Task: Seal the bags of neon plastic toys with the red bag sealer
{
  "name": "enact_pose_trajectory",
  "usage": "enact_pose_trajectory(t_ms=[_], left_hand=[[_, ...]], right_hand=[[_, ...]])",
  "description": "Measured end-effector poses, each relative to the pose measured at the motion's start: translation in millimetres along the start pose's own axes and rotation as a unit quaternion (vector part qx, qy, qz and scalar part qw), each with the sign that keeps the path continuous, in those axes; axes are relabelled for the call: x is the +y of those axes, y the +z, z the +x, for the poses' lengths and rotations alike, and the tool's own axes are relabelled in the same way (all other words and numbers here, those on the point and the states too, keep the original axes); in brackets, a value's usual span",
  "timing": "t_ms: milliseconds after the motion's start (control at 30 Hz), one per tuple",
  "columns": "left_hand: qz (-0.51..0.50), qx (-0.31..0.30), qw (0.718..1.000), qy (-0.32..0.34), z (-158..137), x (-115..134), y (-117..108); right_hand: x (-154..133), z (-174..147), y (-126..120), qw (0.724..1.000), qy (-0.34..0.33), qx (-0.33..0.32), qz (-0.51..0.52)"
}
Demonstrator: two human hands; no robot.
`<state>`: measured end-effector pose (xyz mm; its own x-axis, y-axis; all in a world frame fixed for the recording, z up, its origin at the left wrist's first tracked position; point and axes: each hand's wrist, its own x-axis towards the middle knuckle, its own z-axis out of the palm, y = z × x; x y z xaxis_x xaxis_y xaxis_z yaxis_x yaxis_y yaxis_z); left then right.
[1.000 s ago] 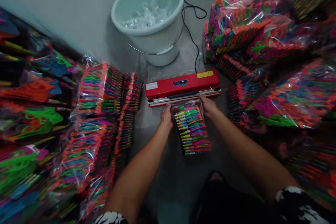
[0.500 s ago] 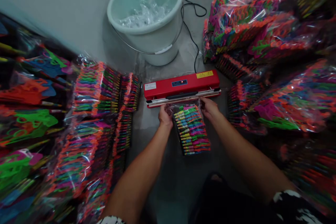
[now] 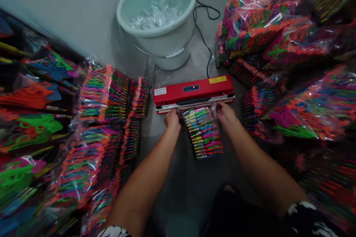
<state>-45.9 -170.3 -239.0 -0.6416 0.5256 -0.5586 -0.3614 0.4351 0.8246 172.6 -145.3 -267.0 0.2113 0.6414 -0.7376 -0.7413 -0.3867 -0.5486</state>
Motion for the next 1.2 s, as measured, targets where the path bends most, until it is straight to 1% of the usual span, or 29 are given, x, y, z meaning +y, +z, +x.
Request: enact_pose_trajectory(t_ms=[100,200,267,300,333,367,400,433,467,500,567,600,633,667,700,733,767,800,833,900,967,1033,1133,1200], left_hand=[[-0.031,0.034,0.999,-0.011,0.3,4.4,10.3],[-0.073,0.048,0.996,0.012,-1.4,2.3,12.9],[-0.119,0.057,0.99,0.039,-3.4,-0.2,9.9],[-0.138,0.06,0.987,0.051,-4.6,-1.4,7.0],[-0.148,0.062,0.985,0.06,-5.9,-2.4,3.3],[-0.148,0.065,0.985,0.068,-7.2,-3.4,-1.2],[-0.137,0.07,0.985,0.073,-8.7,-4.5,-6.4],[-0.116,0.072,0.988,0.076,-10.3,-5.9,-12.1],[-0.089,0.07,0.991,0.078,-11.9,-7.7,-18.0],[-0.06,0.066,0.993,0.077,-13.7,-9.8,-24.0],[-0.01,0.048,0.996,0.073,-17.4,-14.5,-35.0],[0.009,0.036,0.997,0.07,-19.3,-16.7,-39.8],[0.023,0.025,0.997,0.068,-21.0,-18.4,-44.1],[0.034,0.017,0.997,0.071,-22.4,-19.3,-48.0],[0.045,0.013,0.996,0.077,-23.6,-19.0,-51.4],[0.055,0.01,0.995,0.085,-24.3,-17.5,-54.6],[0.067,0.009,0.993,0.098,-24.5,-14.6,-57.4],[0.081,0.01,0.99,0.113,-24.2,-10.2,-59.9],[0.096,0.011,0.987,0.131,-23.3,-4.4,-61.8],[0.138,0.003,0.974,0.179,-19.8,10.8,-63.3],[0.197,-0.019,0.952,0.232,-13.8,28.6,-60.9],[0.271,-0.044,0.925,0.264,-5.1,45.7,-54.6],[0.371,-0.062,0.886,0.272,12.5,64.2,-39.6],[0.418,-0.066,0.868,0.259,25.2,71.0,-27.5]], right_hand=[[-3.3,-9.9,2.1,0.999,0.003,0.027,0.045],[-3.6,-20.0,-0.6,0.997,-0.028,0.032,0.059],[-2.6,-24.9,-3.0,0.996,-0.081,0.034,0.009],[-2.4,-27.0,-3.3,0.99,-0.126,0.041,-0.04],[-2.6,-28.8,-2.4,0.976,-0.186,0.05,-0.103],[-3.4,-30.8,0.2,0.949,-0.255,0.057,-0.178],[-4.7,-32.9,4.5,0.908,-0.324,0.052,-0.261],[-6.4,-35.4,10.8,0.857,-0.381,0.031,-0.346],[-8.2,-38.3,18.8,0.8,-0.418,-0.002,-0.431],[-10.0,-41.5,28.1,0.739,-0.434,-0.041,-0.513],[-12.3,-47.9,48.3,0.614,-0.419,-0.116,-0.659],[-12.6,-50.5,57.7,0.554,-0.404,-0.139,-0.714],[-12.3,-52.5,65.7,0.502,-0.392,-0.155,-0.755],[-11.5,-53.7,72.0,0.458,-0.385,-0.168,-0.784],[-10.2,-54.3,76.2,0.422,-0.38,-0.18,-0.803],[-8.8,-54.2,78.6,0.396,-0.378,-0.189,-0.815],[-7.2,-53.9,79.4,0.378,-0.377,-0.194,-0.823],[-5.8,-53.5,79.0,0.367,-0.377,-0.198,-0.827],[-4.4,-53.3,78.1,0.362,-0.377,-0.197,-0.829],[-2.1,-53.6,75.9,0.361,-0.379,-0.193,-0.83],[-0.3,-54.8,74.7,0.365,-0.38,-0.188,-0.829],[1.4,-56.3,74.5,0.37,-0.378,-0.184,-0.828],[3.5,-58.9,75.2,0.382,-0.374,-0.177,-0.826],[4.1,-60.9,76.2,0.391,-0.37,-0.173,-0.825]])
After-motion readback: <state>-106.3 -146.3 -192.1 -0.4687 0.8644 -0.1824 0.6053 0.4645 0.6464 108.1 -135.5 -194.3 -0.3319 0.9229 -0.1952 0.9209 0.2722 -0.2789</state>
